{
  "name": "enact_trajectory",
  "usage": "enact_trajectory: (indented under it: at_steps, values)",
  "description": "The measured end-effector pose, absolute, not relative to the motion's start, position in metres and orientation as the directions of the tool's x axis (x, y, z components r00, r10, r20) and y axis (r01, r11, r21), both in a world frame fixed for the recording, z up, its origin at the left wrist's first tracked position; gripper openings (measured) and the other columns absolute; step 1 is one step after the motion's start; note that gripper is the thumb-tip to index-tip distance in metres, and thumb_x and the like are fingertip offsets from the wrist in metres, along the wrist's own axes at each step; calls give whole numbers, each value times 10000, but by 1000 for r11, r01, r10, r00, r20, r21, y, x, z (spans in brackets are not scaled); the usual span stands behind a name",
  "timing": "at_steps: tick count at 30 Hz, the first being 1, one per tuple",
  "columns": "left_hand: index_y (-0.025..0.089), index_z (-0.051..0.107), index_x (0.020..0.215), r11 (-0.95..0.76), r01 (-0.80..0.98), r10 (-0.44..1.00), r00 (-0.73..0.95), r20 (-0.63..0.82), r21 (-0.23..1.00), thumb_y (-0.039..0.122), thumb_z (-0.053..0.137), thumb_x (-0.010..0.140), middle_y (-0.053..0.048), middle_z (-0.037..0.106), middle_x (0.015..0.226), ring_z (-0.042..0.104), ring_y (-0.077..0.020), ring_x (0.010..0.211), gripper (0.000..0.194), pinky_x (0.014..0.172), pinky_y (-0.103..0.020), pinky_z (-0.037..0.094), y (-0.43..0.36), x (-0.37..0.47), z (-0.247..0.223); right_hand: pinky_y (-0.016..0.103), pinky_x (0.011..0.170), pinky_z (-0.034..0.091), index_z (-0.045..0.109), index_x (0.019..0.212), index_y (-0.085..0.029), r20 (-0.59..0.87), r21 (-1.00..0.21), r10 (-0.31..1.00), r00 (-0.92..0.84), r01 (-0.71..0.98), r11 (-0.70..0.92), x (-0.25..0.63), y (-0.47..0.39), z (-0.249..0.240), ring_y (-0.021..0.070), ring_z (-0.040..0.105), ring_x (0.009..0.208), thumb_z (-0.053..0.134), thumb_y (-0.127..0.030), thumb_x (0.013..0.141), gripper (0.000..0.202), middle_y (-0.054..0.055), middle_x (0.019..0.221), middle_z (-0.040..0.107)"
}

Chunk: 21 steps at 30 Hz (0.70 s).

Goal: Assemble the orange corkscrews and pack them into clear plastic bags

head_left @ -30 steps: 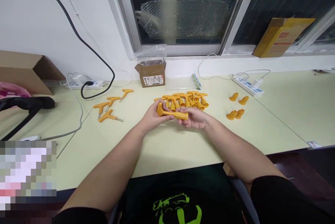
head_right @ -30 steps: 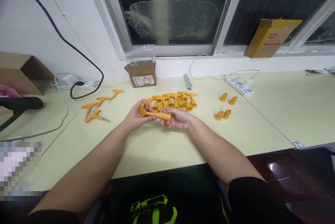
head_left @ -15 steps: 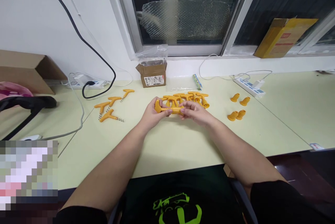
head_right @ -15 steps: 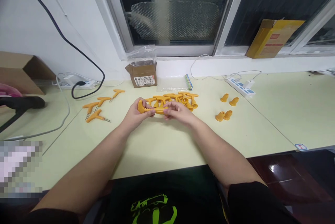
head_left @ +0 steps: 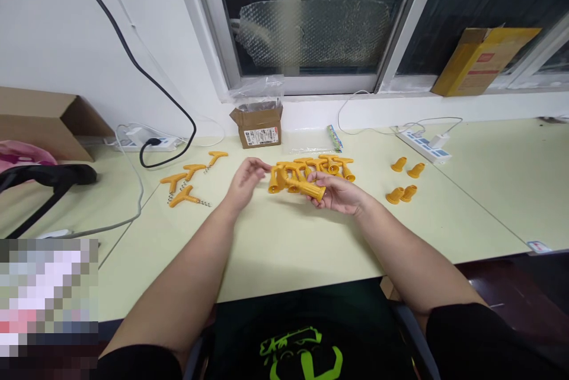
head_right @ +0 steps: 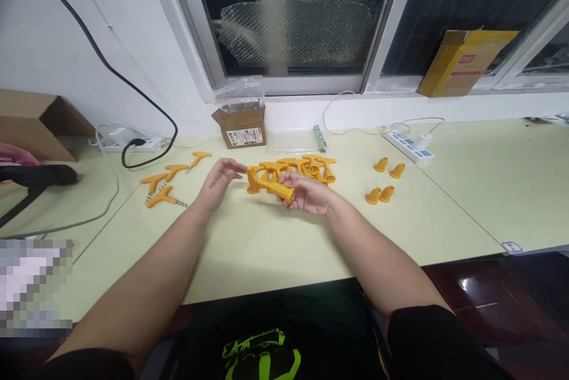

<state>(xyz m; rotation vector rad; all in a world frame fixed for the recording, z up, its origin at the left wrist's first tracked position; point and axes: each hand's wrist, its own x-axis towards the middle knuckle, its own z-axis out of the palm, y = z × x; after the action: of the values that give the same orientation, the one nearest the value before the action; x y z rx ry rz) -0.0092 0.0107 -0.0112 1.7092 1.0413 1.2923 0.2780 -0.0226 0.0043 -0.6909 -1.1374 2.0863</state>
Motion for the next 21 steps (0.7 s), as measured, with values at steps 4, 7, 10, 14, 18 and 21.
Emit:
enact_trajectory:
  at_steps: [4, 7, 10, 14, 18, 21]
  values:
    - [193, 645, 1176, -14, 800, 913, -234, 334, 600, 333, 631, 849, -157, 612, 1342, 479, -358, 1362, 357, 1159, -513, 378, 39, -67, -20, 231, 618, 541, 527, 1004, -239, -58, -906, 871, -488, -340, -251, 300, -16, 14, 139, 669, 705, 712, -327, 818, 277, 22, 881, 712]
    - [149, 631, 1322, 283, 884, 914, -366, 174, 372, 276, 652, 792, -220, 511, 1512, 310, -438, 1497, 545, 1198, -605, 292, 49, -103, -29, 250, 668, 552, 537, 993, -254, -6, -968, 979, -203, -245, -56, 320, -6, 13, 121, 632, 675, 717, -339, 795, 280, -28, 822, 648]
    - [139, 592, 1409, 332, 902, 923, -371, 104, 276, 291, 597, 824, -213, 405, 1621, 244, -434, 1543, 605, 1220, -672, 191, 54, -115, -34, 257, 647, 520, 568, 990, -259, 46, -995, 990, 131, 93, 34, 342, 6, 4, 131, 597, 641, 680, -326, 781, 246, -41, 752, 601]
    - [170, 676, 1310, 375, 885, 912, -405, 60, 275, 297, 601, 811, -190, 515, 1548, 430, -429, 1440, 520, 1212, -698, 170, 55, -107, -32, 264, 598, 435, 594, 966, -255, 122, -841, 934, 335, 535, -82, 361, 18, -12, 166, 588, 645, 636, -304, 781, 196, -5, 770, 673]
    - [212, 762, 1086, 382, 869, 895, -433, 109, 314, 336, 653, 783, -164, 696, 1291, 573, -420, 1278, 345, 1190, -690, 214, 50, -100, -25, 288, 662, 433, 603, 909, -245, 123, -698, 934, 335, 698, -159, 363, 24, -23, 184, 599, 686, 614, -271, 815, 98, 20, 800, 709]
    - [220, 754, 878, 382, 866, 895, -434, 107, 323, 396, 674, 778, -148, 746, 1055, 631, -415, 1156, 217, 1166, -682, 236, 46, -96, -20, 302, 738, 451, 625, 907, -234, 144, -639, 936, 321, 753, -159, 360, 27, -27, 199, 619, 785, 611, -298, 851, 86, 53, 900, 717]
